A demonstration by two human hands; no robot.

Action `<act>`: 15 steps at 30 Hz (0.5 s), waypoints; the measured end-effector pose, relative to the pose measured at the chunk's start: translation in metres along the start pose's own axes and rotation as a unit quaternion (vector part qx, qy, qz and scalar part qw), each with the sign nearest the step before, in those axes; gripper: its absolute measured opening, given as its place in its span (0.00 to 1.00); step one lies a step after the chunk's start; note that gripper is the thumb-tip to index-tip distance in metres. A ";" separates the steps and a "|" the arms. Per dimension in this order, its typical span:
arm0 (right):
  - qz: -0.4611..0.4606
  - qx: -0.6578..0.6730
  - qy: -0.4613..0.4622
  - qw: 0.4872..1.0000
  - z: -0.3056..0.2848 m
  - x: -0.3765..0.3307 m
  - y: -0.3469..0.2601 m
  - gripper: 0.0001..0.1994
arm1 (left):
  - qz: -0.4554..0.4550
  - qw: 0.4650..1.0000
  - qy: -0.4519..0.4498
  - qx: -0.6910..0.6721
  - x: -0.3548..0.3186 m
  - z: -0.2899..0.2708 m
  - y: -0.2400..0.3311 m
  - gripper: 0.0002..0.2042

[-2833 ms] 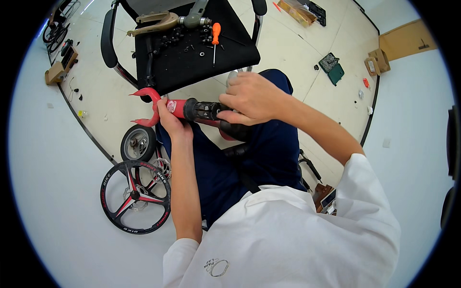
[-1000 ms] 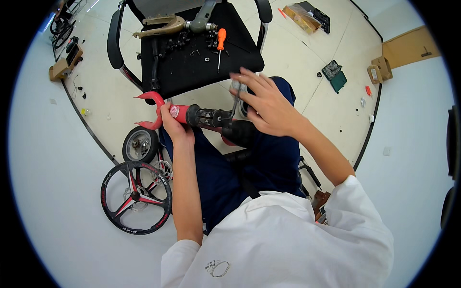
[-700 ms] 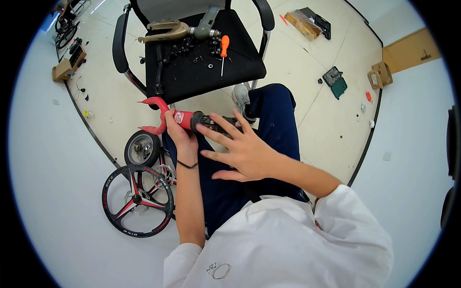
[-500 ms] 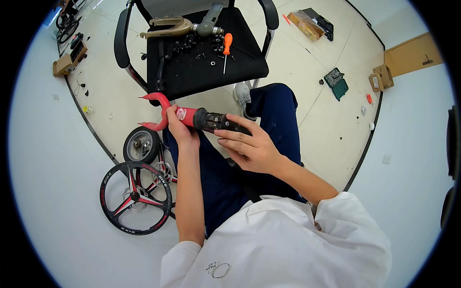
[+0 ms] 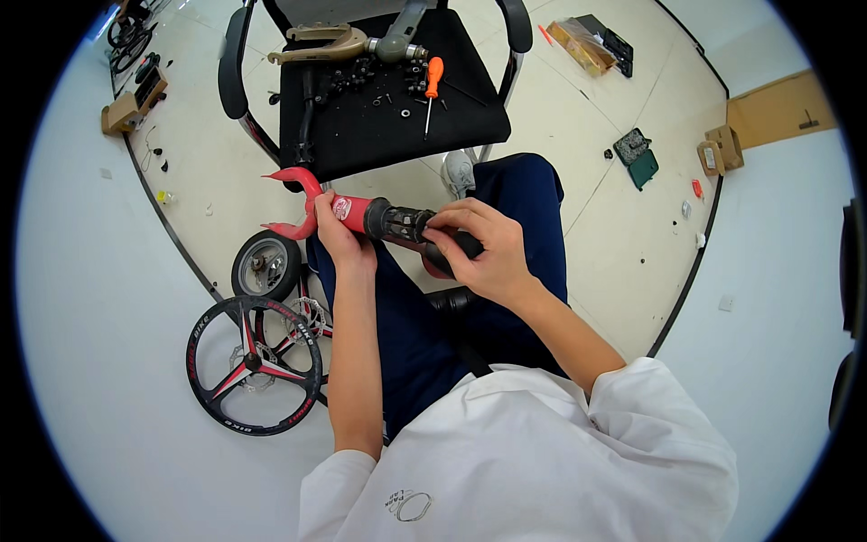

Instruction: The person assembles a pink scooter by inserting a wooden dowel into the frame, attaching a black seat, and securing it with a bolt. The person then attaches a small wheel to the frame.

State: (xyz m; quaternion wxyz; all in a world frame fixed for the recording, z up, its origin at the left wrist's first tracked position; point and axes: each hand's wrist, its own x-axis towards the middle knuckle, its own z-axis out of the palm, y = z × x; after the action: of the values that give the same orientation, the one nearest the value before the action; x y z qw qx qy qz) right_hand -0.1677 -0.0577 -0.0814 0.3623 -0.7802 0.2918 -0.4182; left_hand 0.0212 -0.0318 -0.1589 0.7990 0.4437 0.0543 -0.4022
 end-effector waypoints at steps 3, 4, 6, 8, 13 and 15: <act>-0.049 -0.024 -0.022 0.998 -0.004 0.005 0.004 0.08 | 0.000 1.000 -0.002 0.000 0.001 -0.001 0.001 0.08; -0.087 -0.030 -0.044 0.995 -0.007 0.009 0.006 0.08 | -0.002 1.000 -0.003 0.000 0.001 -0.001 0.001 0.08; -0.161 -0.041 -0.088 0.982 -0.015 0.016 0.012 0.09 | 0.000 1.000 0.000 -0.001 0.002 -0.003 0.000 0.08; -0.136 -0.007 -0.089 0.987 -0.021 0.018 0.011 0.08 | -0.002 1.000 0.000 -0.001 0.004 -0.004 -0.001 0.08; 0.046 -0.013 -0.113 0.992 -0.018 0.013 0.000 0.09 | -0.007 1.000 -0.006 -0.013 0.000 -0.002 -0.002 0.08; -0.036 -0.083 -0.104 0.990 -0.005 0.013 0.006 0.08 | 0.003 1.000 -0.006 -0.008 -0.001 -0.002 0.001 0.08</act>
State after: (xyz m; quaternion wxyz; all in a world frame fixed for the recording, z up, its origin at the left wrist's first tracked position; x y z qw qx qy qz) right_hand -0.1672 -0.0722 -0.0784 0.3093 -0.8571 0.2574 -0.3218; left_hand 0.0220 -0.0299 -0.1589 0.8038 0.4352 0.0516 -0.4023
